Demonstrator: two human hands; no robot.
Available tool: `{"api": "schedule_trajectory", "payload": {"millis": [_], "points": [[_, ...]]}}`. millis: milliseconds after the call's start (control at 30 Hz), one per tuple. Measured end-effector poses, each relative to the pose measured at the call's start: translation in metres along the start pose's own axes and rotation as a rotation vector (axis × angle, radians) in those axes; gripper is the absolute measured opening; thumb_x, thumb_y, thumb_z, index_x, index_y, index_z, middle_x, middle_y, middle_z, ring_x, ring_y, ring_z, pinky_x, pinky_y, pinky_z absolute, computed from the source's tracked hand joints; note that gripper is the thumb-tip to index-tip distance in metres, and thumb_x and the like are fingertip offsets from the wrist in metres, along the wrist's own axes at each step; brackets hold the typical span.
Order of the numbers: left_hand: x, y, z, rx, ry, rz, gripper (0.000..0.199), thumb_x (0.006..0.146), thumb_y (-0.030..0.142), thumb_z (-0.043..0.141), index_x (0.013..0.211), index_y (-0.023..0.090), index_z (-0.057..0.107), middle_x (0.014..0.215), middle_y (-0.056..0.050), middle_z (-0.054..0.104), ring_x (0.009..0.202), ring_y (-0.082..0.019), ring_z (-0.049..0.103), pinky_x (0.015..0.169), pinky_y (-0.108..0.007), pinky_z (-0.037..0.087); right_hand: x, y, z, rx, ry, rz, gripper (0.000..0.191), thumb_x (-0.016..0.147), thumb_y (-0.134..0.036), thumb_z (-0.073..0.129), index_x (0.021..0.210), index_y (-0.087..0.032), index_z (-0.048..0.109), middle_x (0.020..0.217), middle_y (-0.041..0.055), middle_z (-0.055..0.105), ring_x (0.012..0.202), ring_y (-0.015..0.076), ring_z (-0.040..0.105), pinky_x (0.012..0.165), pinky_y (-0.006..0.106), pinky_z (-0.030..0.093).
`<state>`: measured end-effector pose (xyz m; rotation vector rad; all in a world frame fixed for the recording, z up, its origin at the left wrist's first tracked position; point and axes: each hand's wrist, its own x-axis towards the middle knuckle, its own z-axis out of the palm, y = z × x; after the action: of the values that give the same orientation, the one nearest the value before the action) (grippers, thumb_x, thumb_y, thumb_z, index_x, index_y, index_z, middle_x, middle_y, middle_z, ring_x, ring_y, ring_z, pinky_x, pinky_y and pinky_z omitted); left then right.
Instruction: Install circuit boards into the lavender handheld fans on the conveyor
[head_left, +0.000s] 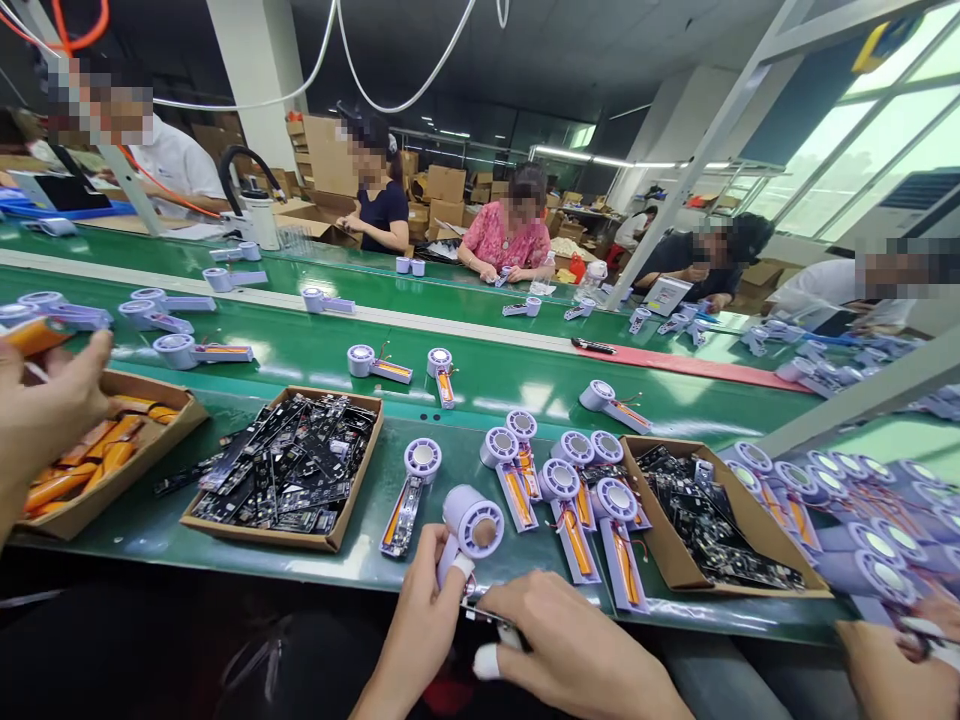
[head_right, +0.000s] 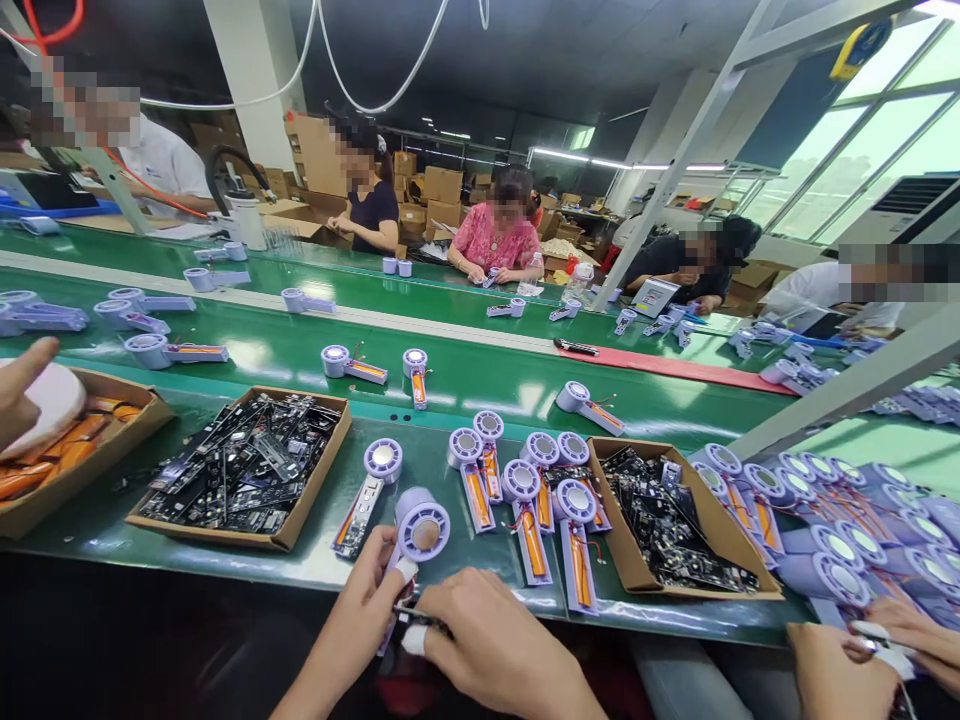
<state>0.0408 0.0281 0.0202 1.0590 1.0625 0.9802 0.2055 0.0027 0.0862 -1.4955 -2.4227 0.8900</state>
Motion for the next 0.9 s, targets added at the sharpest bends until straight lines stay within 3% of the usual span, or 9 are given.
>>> {"api": "schedule_trajectory", "payload": {"millis": [100,200,300,400,500,767,833,900], "points": [[-0.001,-0.001,-0.002,-0.193,-0.075,-0.088,0.017,0.085,0.035,0.056,0.095,0.021,0.055,0.079,0.002,0.060,0.070,-0.015,0.056,0.066,-0.024,0.042,0.010,0.000,0.010,0.315,0.035,0.026,0.027,0.090,-0.022,0.048,0.064,-0.019,0.052,0.063,-0.0018,0.058,0.062,0.0128,0.050,0.062,0.023,0.033],[-0.002,-0.001,-0.003,-0.400,-0.157,-0.149,0.022,0.089,0.041,0.049,0.097,0.021,0.053,0.070,0.005,0.055,0.060,-0.012,0.051,0.058,-0.023,0.038,0.018,0.005,0.033,0.685,0.113,0.130,0.042,0.095,-0.042,0.040,0.059,-0.020,0.044,0.053,-0.0038,0.045,0.050,0.0104,0.040,0.051,0.021,0.030],[-0.005,0.003,-0.003,-0.496,-0.227,-0.159,0.019,0.089,0.033,0.051,0.104,0.022,0.050,0.077,0.004,0.057,0.067,-0.013,0.055,0.063,-0.024,0.042,0.021,0.010,0.056,0.907,0.234,0.180,0.052,0.093,-0.058,0.037,0.056,-0.022,0.037,0.049,-0.0058,0.037,0.046,0.0091,0.031,0.048,0.022,0.028],[-0.009,0.008,-0.002,-0.379,-0.262,-0.099,0.031,0.084,0.021,0.059,0.113,0.024,0.049,0.101,-0.001,0.062,0.093,-0.018,0.059,0.080,-0.028,0.044,0.020,0.013,0.069,0.981,0.328,0.206,0.055,0.091,-0.065,0.037,0.057,-0.022,0.037,0.052,-0.0053,0.038,0.050,0.0096,0.032,0.052,0.023,0.031],[-0.011,0.007,0.000,-0.203,-0.233,-0.022,0.035,0.086,0.024,0.062,0.118,0.024,0.047,0.116,-0.005,0.061,0.111,-0.020,0.055,0.096,-0.031,0.039,0.017,0.014,0.073,1.033,0.363,0.274,0.055,0.087,-0.071,0.039,0.064,-0.021,0.041,0.057,-0.0050,0.039,0.053,0.0100,0.034,0.053,0.023,0.032],[-0.012,-0.002,0.008,-0.024,-0.052,-0.005,0.035,0.093,0.041,0.048,0.123,0.023,0.046,0.125,-0.009,0.059,0.115,-0.022,0.054,0.097,-0.032,0.039,0.016,0.005,0.070,0.913,0.492,0.256,0.054,0.090,-0.065,0.041,0.062,-0.019,0.044,0.057,-0.0038,0.041,0.054,0.0098,0.034,0.051,0.022,0.031],[-0.013,0.001,0.010,0.046,0.024,-0.032,0.035,0.093,0.043,0.045,0.121,0.022,0.048,0.123,-0.009,0.060,0.109,-0.023,0.057,0.092,-0.031,0.042,0.014,0.002,0.072,0.913,0.506,0.221,0.048,0.091,-0.061,0.043,0.074,-0.017,0.054,0.059,-0.0028,0.048,0.054,0.0107,0.041,0.052,0.022,0.035],[-0.013,0.005,0.012,0.113,0.096,-0.047,0.033,0.093,0.042,0.042,0.118,0.022,0.050,0.119,-0.009,0.061,0.104,-0.022,0.058,0.090,-0.032,0.042,0.011,0.001,0.077,0.907,0.560,0.210,0.043,0.091,-0.057,0.046,0.101,-0.017,0.058,0.064,-0.0015,0.057,0.057,0.0134,0.051,0.056,0.023,0.042]]}}
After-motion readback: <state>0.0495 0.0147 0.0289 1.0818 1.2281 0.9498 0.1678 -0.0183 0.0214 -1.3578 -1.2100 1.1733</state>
